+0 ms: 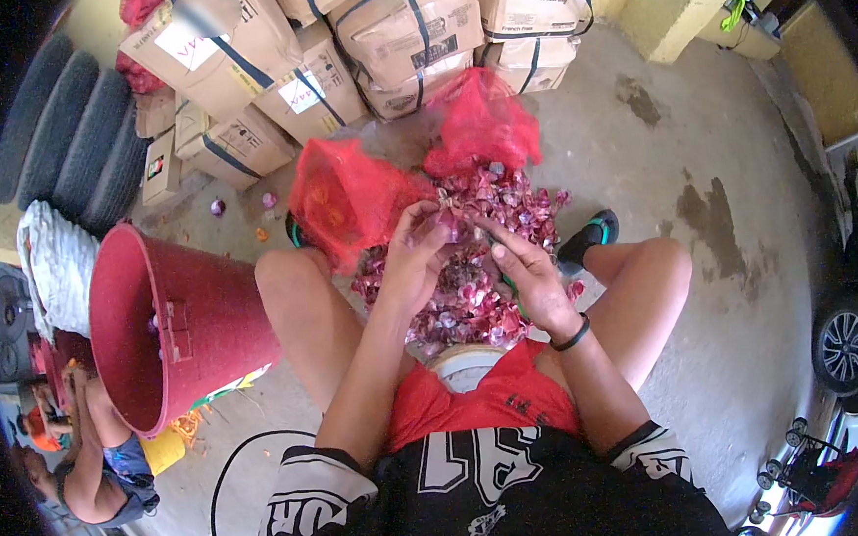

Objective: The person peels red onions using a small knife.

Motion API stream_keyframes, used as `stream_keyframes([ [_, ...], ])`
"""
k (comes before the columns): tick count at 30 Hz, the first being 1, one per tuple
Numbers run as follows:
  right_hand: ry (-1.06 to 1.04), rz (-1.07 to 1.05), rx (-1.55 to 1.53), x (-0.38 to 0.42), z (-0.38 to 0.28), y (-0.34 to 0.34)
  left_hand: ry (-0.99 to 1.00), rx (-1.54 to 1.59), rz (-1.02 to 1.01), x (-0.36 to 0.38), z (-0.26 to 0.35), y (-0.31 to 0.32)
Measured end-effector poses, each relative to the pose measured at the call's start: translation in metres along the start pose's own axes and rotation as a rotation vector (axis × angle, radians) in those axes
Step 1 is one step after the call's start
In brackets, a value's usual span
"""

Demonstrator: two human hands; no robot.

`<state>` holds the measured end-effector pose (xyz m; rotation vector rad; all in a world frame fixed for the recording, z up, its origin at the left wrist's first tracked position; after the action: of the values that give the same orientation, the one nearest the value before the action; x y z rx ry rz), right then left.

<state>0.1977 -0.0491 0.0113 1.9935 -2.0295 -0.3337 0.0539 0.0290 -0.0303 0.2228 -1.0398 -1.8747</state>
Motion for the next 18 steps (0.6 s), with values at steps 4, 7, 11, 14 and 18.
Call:
stream_keyframes([
  [4,0.027,0.168,-0.104,-0.003,-0.008,-0.008,-0.004,-0.025,-0.061,0.002,0.004,0.005],
  [7,0.02,0.262,-0.066,-0.009,-0.001,-0.031,-0.056,-0.02,-0.047,0.004,0.005,0.002],
  [11,-0.079,0.165,0.376,-0.008,0.011,-0.042,-0.035,-0.034,-0.04,0.002,0.008,0.009],
  [14,-0.172,0.056,0.537,-0.005,-0.001,-0.013,-0.037,-0.062,0.007,0.004,0.009,0.009],
  [18,-0.254,-0.016,0.697,-0.002,0.0,0.003,-0.004,-0.205,0.058,0.004,0.002,0.001],
])
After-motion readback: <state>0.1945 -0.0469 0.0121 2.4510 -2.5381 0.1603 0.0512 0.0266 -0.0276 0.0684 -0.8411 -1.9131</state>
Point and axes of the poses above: each hand's wrist, its own x-axis away from the middle knuckle, its own y-axis out of the palm, z = x × y, the point moved 5 cm from there along -x, towards the middle knuckle, and after that the axes turned 7 degrees about -y, right-handed, at the moved point
